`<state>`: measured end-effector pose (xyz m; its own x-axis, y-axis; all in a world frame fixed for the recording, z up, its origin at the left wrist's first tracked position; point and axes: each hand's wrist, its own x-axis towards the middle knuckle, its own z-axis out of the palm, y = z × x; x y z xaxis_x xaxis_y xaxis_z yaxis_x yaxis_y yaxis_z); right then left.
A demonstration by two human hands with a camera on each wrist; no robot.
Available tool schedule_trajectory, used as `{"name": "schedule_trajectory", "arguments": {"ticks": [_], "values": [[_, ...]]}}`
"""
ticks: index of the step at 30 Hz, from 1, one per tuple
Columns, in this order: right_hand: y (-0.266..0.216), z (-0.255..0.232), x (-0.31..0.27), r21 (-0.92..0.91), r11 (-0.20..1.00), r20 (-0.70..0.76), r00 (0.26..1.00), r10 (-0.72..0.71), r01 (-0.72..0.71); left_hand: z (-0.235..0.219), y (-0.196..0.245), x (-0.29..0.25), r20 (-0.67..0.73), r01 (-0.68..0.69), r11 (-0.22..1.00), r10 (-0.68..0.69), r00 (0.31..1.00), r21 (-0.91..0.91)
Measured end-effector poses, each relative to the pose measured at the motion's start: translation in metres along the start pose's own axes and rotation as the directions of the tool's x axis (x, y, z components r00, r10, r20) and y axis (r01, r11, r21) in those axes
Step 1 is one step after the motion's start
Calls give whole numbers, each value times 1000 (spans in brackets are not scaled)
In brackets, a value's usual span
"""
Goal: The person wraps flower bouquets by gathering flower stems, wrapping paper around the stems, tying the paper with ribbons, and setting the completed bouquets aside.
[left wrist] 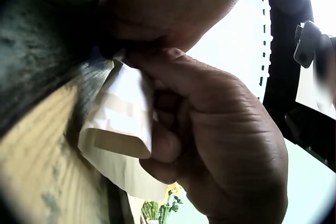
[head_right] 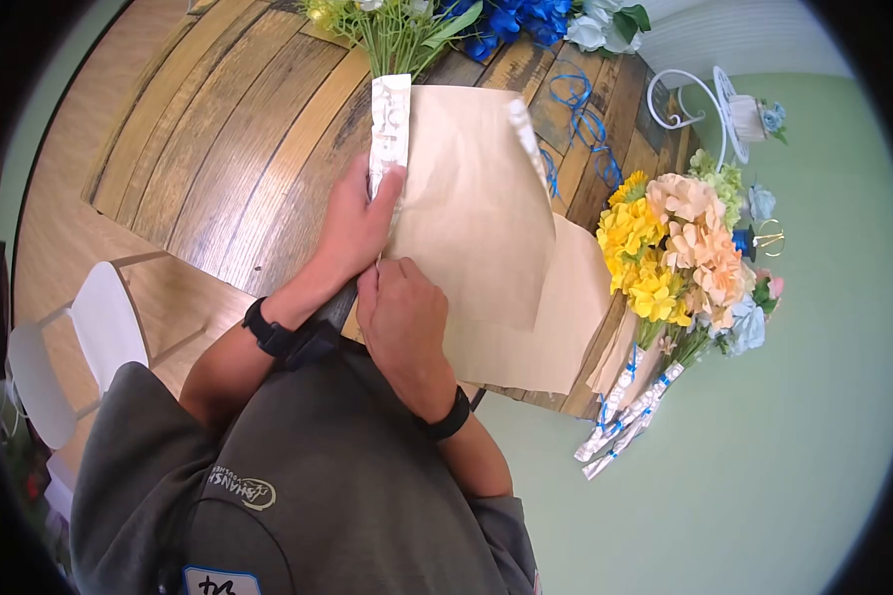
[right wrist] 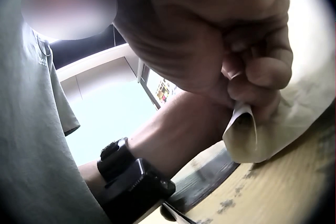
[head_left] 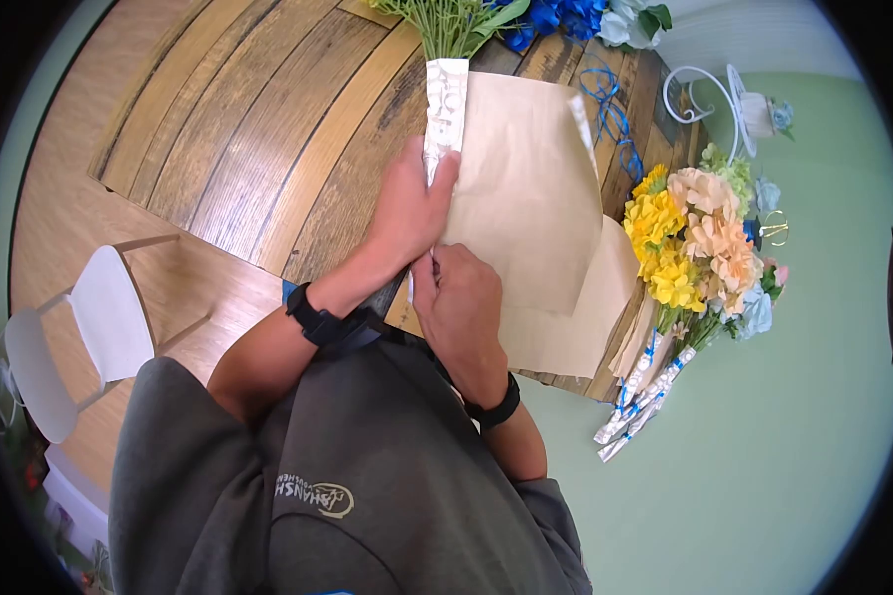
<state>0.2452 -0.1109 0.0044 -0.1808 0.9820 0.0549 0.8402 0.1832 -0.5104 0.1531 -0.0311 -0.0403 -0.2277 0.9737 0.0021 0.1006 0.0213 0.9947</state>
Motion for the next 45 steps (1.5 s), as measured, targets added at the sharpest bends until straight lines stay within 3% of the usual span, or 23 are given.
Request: {"name": "schedule_trajectory", "arguments": {"ticks": [2,4,5,7,9,11,14,16,17,19,20,21,23,27,29,31,33,34,37,39,41,43,45], "values": [[-1,1,1,42,999,7,1000,2,-2,-4,-2,-5,30,-28,997,26,999,74],[-5,-1,2,79,995,7,998,60,-60,-7,4,-10,87,115,980,-131,988,164],[-5,-4,3,80,995,7,998,60,-61,-9,8,-10,87,115,980,-131,988,165],[-2,-18,4,29,999,127,992,24,-27,-11,16,-9,116,230,955,-254,960,187],[-7,-45,5,61,996,-41,997,70,-68,-14,13,-8,104,195,965,-216,971,177],[19,-69,12,-14,993,-337,936,105,-116,-18,11,-5,83,161,973,-176,981,163],[75,-84,21,-37,984,-401,904,147,-176,-25,8,-7,122,143,979,-162,979,148],[98,-82,25,330,880,-66,921,384,-343,-26,8,-6,147,169,979,-185,972,114],[99,-81,26,321,884,-67,922,380,-341,-26,6,-6,145,171,980,-185,972,105],[97,-79,30,587,611,267,839,473,-531,-27,4,-6,136,155,988,-157,978,24],[94,-81,31,609,555,322,816,479,-566,-30,5,-6,127,158,987,-159,979,19],[92,-80,31,606,561,326,819,472,-564,-34,8,-5,141,167,986,-167,976,16],[91,-76,28,479,705,85,827,556,-523,-39,7,-4,154,177,984,-177,972,9],[96,-71,26,551,692,40,844,536,-466,-46,12,-2,179,165,985,-155,972,-44],[86,-71,28,637,562,242,829,503,-527,-48,14,-3,209,188,980,-172,963,-61],[81,-68,30,660,529,275,827,491,-534,-49,10,0,221,203,954,-154,963,-223],[81,-63,32,654,432,445,778,444,-621,-51,3,2,223,194,946,-137,965,-258],[76,-56,30,619,507,374,792,482,-601,-53,0,2,235,186,940,-120,965,-285],[64,-61,25,525,492,441,716,540,-694,-62,1,5,275,214,941,-139,951,-263],[58,-60,16,511,531,386,733,561,-676,-64,9,5,276,228,909,-134,952,-347],[51,-63,8,500,489,413,692,592,-715,-72,17,7,279,244,871,-130,951,-426],[45,-56,1,505,472,439,686,580,-723,-82,27,9,426,411,793,-214,879,-449],[49,-37,-7,545,367,538,650,536,-754,-90,41,11,437,437,757,-222,872,-486]]}}
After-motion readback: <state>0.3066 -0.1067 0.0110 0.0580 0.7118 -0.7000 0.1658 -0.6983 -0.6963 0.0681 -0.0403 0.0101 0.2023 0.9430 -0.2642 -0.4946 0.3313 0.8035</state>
